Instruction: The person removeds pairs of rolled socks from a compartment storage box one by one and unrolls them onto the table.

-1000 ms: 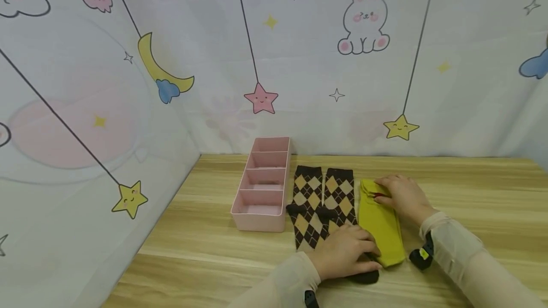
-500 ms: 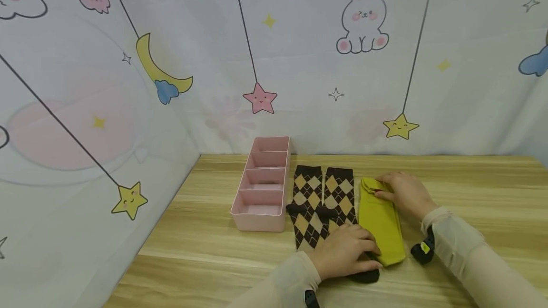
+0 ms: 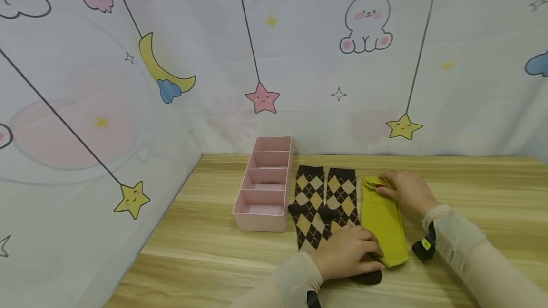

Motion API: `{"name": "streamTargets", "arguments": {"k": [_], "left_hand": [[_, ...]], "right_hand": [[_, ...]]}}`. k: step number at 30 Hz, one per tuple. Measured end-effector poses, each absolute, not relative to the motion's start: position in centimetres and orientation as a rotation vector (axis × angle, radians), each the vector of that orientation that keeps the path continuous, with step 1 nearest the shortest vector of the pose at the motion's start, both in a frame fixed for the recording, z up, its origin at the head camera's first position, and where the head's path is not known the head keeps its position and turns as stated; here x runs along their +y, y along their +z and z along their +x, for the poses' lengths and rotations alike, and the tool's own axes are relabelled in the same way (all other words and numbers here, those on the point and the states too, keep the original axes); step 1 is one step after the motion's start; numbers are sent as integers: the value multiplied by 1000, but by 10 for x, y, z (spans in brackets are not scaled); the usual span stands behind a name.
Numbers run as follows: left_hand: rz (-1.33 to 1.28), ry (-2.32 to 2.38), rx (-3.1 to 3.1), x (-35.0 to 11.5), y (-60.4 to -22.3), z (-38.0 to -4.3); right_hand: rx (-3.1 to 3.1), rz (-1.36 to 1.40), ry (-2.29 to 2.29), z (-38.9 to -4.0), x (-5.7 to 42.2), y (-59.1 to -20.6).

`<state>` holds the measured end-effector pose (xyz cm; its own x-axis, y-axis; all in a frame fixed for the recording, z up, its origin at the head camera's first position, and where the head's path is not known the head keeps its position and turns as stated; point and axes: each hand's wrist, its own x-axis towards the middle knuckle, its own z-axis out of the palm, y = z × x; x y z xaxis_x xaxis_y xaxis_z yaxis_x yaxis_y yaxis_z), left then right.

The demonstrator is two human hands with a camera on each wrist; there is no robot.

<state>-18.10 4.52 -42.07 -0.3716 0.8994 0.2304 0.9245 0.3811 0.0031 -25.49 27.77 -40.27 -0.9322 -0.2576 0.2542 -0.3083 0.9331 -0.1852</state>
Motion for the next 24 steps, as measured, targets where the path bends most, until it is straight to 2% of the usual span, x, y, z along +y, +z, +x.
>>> {"name": "streamTargets", "arguments": {"k": [24], "left_hand": [[-1645,-171,-2447,45,-421,-182]], "right_hand": [[-2783,333,370,-270,276,-403]]}}
